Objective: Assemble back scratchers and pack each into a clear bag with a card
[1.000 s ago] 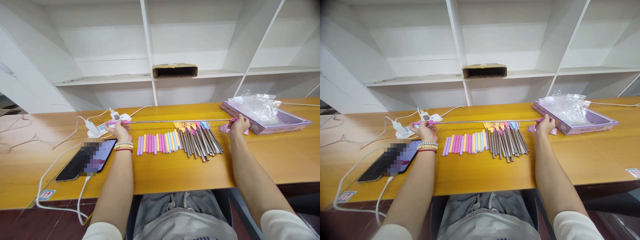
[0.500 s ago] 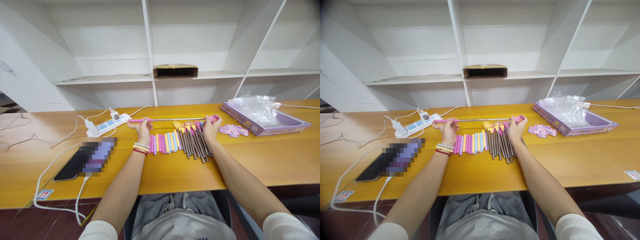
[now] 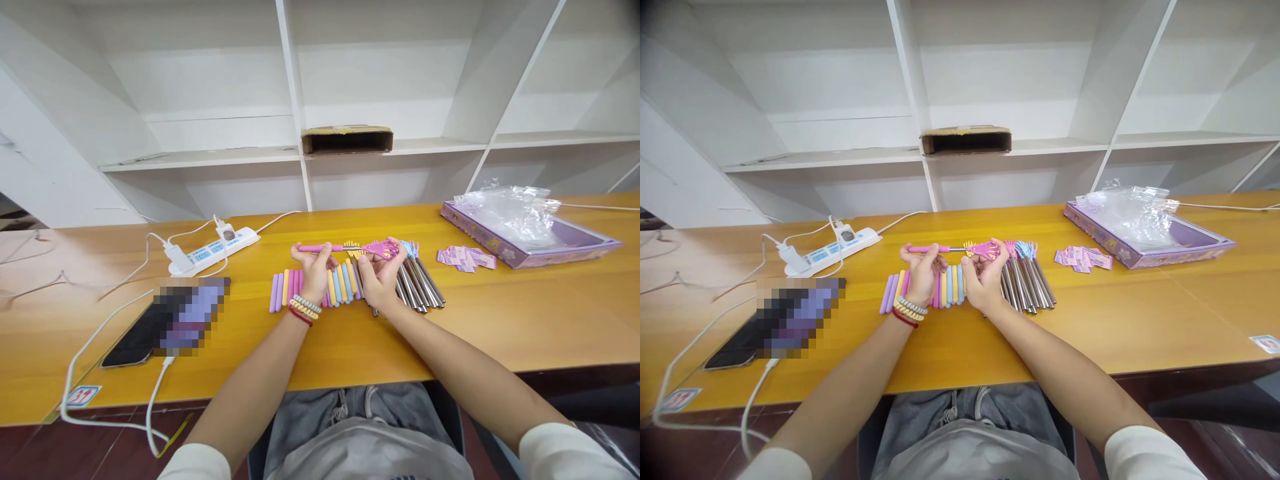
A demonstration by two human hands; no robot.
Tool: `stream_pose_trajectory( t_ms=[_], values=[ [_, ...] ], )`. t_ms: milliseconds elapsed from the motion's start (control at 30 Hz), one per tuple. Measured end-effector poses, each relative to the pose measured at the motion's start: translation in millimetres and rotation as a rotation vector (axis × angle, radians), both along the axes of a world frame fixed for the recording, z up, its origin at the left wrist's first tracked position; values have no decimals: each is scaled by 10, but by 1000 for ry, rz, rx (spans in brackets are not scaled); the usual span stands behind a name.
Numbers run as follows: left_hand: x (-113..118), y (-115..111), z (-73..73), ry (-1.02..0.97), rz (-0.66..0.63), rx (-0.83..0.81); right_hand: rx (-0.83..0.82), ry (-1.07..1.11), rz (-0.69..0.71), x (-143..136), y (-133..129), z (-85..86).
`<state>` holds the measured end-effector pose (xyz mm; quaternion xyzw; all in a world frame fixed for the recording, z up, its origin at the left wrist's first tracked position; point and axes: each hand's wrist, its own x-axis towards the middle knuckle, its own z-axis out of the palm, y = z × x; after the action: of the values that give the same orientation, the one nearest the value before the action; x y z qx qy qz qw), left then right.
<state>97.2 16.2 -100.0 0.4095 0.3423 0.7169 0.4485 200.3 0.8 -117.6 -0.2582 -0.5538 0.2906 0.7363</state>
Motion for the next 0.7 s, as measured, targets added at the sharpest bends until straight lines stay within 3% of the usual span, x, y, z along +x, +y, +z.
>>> stream_pose_trajectory(
  t_ms=[100, 200, 333, 433, 533, 633, 700],
  values=[
    [73, -48, -31, 72, -60, -22, 21, -126, 27, 5, 10, -55],
    [188, -121, -29, 102, -119, -27, -5, -217, -69, 74, 75, -60],
    [210, -156, -12, 167, -117, 78, -81, -218, -165, 232, 133, 46],
    [136, -140, -24, 285, -106, 122, -141, -219, -102, 294, 141, 124],
    [80, -151, -22, 387, -116, 105, -258, -103, 17, 292, 176, 152],
    [53, -199, 11, 492, -143, 105, -362, 104, 46, 313, 265, 148],
    [18, -209, 40, 569, 4, 136, -390, 231, 23, 373, 342, 145]
  ],
)
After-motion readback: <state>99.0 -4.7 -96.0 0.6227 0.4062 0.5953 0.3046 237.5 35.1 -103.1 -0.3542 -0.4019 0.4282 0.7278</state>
